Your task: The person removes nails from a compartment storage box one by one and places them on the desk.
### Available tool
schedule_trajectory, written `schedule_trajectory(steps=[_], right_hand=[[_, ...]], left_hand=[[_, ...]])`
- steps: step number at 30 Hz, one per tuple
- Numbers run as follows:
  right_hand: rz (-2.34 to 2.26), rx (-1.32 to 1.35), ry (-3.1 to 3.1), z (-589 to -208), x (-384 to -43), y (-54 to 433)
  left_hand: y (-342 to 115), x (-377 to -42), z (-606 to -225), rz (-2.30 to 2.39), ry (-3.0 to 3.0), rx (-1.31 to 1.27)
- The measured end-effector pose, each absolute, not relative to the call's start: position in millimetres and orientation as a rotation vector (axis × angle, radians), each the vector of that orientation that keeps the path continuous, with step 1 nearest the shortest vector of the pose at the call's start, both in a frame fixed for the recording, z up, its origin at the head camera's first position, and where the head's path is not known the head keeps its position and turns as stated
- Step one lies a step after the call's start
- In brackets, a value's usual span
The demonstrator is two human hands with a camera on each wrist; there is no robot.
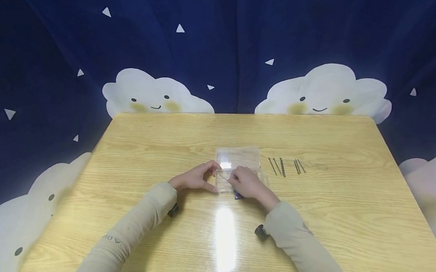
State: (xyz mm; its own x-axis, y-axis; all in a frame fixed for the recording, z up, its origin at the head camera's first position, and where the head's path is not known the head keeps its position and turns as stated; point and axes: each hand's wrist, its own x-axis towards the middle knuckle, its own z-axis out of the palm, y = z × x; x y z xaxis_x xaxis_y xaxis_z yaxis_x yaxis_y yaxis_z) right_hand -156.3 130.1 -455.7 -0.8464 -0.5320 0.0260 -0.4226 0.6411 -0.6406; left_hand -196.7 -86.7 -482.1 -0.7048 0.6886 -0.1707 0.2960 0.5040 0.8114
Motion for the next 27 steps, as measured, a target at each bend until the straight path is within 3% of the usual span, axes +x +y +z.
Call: schedule_trajectory(steps=[27], right_hand=[[-1.125,-0.740,2.711,-447,-139,183]], left_hand=[[-88,-199,-486,1.107,2.256,0.846]])
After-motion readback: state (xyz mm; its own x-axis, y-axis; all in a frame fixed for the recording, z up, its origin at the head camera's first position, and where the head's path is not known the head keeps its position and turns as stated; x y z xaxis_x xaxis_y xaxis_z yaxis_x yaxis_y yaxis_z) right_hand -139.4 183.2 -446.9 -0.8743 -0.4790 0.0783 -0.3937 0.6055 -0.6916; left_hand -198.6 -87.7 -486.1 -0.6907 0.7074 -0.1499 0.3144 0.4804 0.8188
